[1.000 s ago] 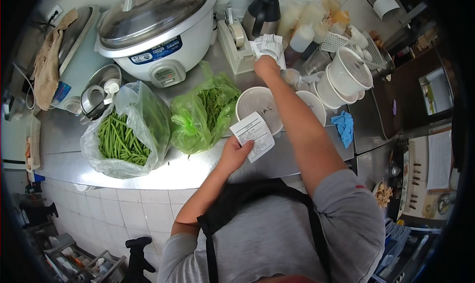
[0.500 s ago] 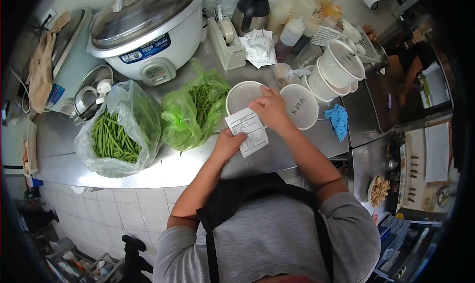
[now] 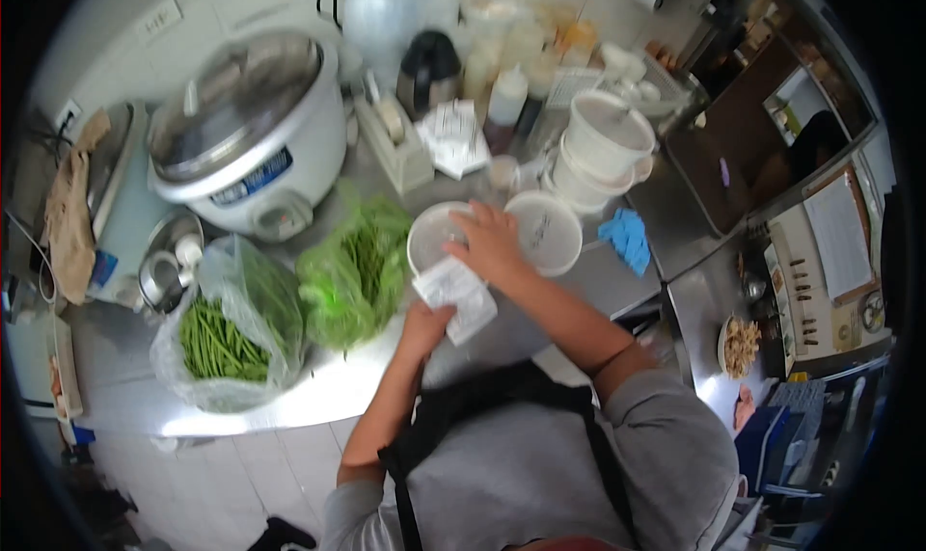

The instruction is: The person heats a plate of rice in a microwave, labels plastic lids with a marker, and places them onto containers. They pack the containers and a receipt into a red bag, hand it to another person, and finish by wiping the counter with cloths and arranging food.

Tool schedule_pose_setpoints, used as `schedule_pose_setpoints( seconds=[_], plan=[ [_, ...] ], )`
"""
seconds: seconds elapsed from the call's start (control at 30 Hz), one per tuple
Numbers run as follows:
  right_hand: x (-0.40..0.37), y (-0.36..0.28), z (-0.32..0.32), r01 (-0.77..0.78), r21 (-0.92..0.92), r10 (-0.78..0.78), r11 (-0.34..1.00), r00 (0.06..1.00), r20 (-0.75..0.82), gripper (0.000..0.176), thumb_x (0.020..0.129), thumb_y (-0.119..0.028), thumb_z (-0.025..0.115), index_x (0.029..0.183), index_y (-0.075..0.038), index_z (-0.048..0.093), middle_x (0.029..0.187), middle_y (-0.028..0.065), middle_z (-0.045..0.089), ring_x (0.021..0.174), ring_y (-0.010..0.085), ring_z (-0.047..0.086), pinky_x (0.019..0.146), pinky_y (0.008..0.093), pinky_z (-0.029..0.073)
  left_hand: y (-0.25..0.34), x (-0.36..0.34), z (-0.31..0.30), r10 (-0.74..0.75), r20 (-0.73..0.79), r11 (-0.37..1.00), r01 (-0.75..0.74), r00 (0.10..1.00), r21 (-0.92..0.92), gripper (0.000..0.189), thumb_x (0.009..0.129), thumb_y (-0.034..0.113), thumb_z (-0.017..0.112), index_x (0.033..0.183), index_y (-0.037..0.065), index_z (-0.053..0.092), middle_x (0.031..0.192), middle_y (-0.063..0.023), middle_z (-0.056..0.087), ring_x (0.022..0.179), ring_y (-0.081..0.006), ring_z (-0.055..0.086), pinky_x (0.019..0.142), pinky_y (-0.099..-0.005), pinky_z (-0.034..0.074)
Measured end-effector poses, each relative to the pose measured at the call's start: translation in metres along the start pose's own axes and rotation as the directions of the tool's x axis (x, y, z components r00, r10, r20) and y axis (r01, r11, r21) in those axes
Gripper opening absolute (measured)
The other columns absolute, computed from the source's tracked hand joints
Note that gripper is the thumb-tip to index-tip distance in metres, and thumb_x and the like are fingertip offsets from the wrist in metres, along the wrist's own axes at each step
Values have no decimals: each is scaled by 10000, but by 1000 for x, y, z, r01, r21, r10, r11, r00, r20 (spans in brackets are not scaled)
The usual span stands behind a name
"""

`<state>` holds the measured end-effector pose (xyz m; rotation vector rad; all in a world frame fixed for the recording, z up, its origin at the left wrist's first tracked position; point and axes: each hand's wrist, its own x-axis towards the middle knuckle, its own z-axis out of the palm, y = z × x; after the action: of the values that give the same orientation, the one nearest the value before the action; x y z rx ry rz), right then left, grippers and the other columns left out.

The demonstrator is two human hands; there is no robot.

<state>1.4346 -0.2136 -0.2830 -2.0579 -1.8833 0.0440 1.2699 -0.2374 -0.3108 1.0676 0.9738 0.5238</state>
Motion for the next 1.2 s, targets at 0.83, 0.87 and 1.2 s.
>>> schedule_pose_setpoints(
  seconds=[0.83, 0.87, 1.2],
  plan=[
    [325, -133, -487, 281, -627, -658, 727, 23, -753, 152, 689, -95, 552, 829, -65, 602, 838, 114, 560, 799, 301, 530, 726, 416, 433, 374, -87, -126, 681, -30, 461, -397, 732, 794, 355, 767, 212, 614, 1042, 16, 505, 683, -33, 518, 622, -95, 470, 563, -247, 409],
    [335, -132, -490, 255, -640, -656, 725, -27, -755, 147, 684, -96, 559, 823, -70, 600, 846, 107, 552, 805, 300, 522, 721, 414, 432, 402, -90, -114, 693, -65, 437, -347, 718, 830, 325, 779, 175, 596, 1042, 13, 497, 736, -24, 514, 675, -89, 468, 610, -241, 409],
    [371, -119, -483, 139, -730, -678, 670, -287, -677, 93, 680, -141, 593, 769, -117, 599, 815, 69, 480, 810, 252, 478, 692, 389, 393, 611, -31, -36, 898, 395, -370, 156, -192, 916, 431, 746, 299, 540, 1127, 101, 503, 1211, -208, 377, 1188, -327, 265, 969, -439, 226]
  ],
)
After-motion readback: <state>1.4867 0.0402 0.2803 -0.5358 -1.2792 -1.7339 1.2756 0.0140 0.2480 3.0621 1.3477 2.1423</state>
